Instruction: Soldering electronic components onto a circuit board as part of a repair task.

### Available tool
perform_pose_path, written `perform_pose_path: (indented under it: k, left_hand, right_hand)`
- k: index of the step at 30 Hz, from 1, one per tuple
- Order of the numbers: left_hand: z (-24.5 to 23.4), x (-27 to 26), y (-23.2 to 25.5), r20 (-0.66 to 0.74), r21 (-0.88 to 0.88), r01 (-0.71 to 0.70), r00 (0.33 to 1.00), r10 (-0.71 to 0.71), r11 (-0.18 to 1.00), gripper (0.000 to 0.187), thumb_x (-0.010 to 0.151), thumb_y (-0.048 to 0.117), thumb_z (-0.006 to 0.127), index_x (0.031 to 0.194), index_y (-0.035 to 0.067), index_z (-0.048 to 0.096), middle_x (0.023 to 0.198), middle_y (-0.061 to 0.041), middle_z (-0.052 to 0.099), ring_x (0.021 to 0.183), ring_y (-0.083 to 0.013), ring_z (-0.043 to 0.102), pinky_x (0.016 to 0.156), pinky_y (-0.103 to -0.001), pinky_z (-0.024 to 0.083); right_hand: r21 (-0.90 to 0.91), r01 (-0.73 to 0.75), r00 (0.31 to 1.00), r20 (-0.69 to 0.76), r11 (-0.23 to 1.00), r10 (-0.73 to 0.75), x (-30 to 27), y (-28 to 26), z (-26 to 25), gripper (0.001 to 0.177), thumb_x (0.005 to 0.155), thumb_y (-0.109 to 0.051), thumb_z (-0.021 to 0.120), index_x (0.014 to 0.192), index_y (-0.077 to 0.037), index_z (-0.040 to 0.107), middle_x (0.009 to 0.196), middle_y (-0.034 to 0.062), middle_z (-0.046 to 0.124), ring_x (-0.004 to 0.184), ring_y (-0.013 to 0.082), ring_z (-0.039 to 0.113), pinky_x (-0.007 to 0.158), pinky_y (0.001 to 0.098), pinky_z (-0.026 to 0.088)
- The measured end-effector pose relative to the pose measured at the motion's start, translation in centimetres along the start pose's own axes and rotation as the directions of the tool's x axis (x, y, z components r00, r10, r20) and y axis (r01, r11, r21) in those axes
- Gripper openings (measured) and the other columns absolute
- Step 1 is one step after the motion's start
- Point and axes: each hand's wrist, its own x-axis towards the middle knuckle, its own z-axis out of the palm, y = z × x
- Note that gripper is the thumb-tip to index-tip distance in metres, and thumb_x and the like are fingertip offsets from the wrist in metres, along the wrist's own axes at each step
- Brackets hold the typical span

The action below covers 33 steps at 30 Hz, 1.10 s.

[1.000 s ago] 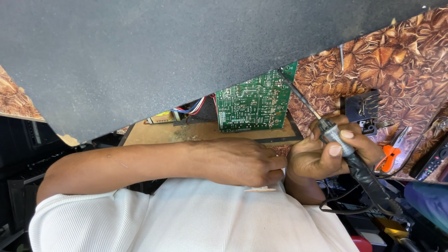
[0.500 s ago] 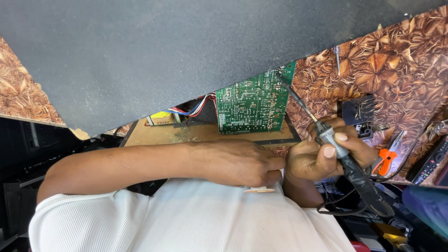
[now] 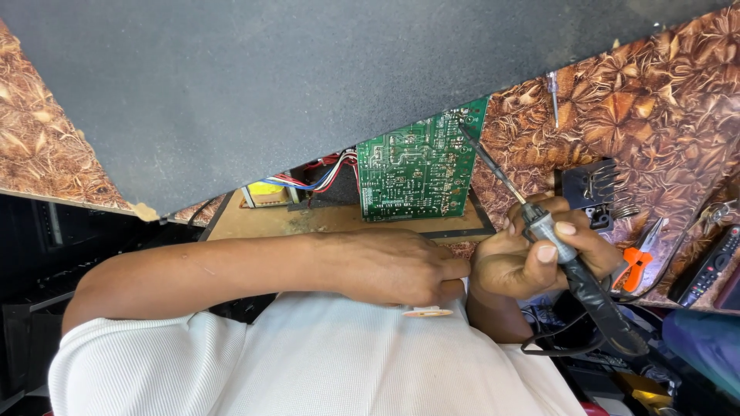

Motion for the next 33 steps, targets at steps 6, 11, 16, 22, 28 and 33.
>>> perform_pose_path:
  k: [6,11,16,22,28,33]
  left_hand:
    - [-0.2,0.0,0.2,-0.011,0.075,-0.044,0.999,0.045,0.996,0.010,0.100,0.010,0.054,0.099,0.000,0.054,0.096,-0.018,0.060,0.078,-0.0368,0.065,0.059,-0.055,0.050]
    - [-0.2,-0.3,0.2,-0.017,0.124,-0.086,0.996,0.089,0.989,0.009,0.096,0.007,0.058,0.093,-0.001,0.056,0.097,-0.017,0.057,0.077,-0.0353,0.064,0.053,-0.054,0.050]
    - [-0.2,-0.4,0.2,-0.025,0.078,-0.072,0.997,0.075,0.994,0.011,0.098,0.007,0.057,0.093,-0.002,0.054,0.092,-0.017,0.058,0.073,-0.0359,0.063,0.053,-0.054,0.047]
    - [-0.3,-0.4,0.3,-0.013,0.082,-0.055,0.998,0.057,0.995,0.009,0.098,0.008,0.056,0.094,-0.001,0.054,0.091,-0.017,0.058,0.070,-0.0367,0.062,0.051,-0.054,0.046]
    - [-0.3,-0.4,0.2,-0.029,0.092,-0.087,0.996,0.090,0.992,0.009,0.097,0.006,0.057,0.092,-0.002,0.056,0.095,-0.018,0.058,0.075,-0.0372,0.065,0.054,-0.055,0.049]
    - [-0.4,-0.3,0.3,0.005,0.108,-0.064,0.998,0.064,0.992,0.010,0.097,0.008,0.057,0.094,0.000,0.053,0.092,-0.017,0.058,0.071,-0.0369,0.063,0.048,-0.055,0.046]
  right_hand:
    - [0.051,-0.001,1.000,0.017,0.999,0.001,0.0,0.0,-0.2,0.020,0.093,-0.028,0.059,0.099,-0.014,0.044,0.071,0.0021,0.032,0.049,0.0171,0.028,0.048,0.0340,0.029]
    - [0.032,0.008,1.000,0.001,0.999,-0.008,-0.2,-0.1,0.2,0.019,0.092,-0.027,0.057,0.098,-0.013,0.045,0.069,0.0029,0.030,0.052,0.0190,0.029,0.051,0.0357,0.028]
    - [0.033,0.015,1.000,-0.005,0.999,-0.015,-0.1,-0.3,0.7,0.019,0.091,-0.026,0.058,0.097,-0.012,0.046,0.068,0.0041,0.029,0.052,0.0198,0.029,0.049,0.0364,0.027]
    - [0.035,0.054,0.998,-0.015,0.998,-0.054,0.0,0.1,0.8,0.019,0.089,-0.023,0.057,0.095,-0.010,0.045,0.070,0.0034,0.029,0.053,0.0183,0.026,0.051,0.0373,0.025]
    - [0.050,0.052,0.999,0.010,0.997,-0.052,-0.1,0.1,0.4,0.017,0.090,-0.022,0.056,0.096,-0.009,0.046,0.070,0.0039,0.029,0.055,0.0181,0.026,0.051,0.0377,0.024]
    - [0.036,0.048,0.999,0.007,0.998,-0.048,-0.1,0.1,0.2,0.018,0.090,-0.022,0.057,0.096,-0.009,0.045,0.072,0.0039,0.030,0.057,0.0189,0.027,0.051,0.0382,0.026]
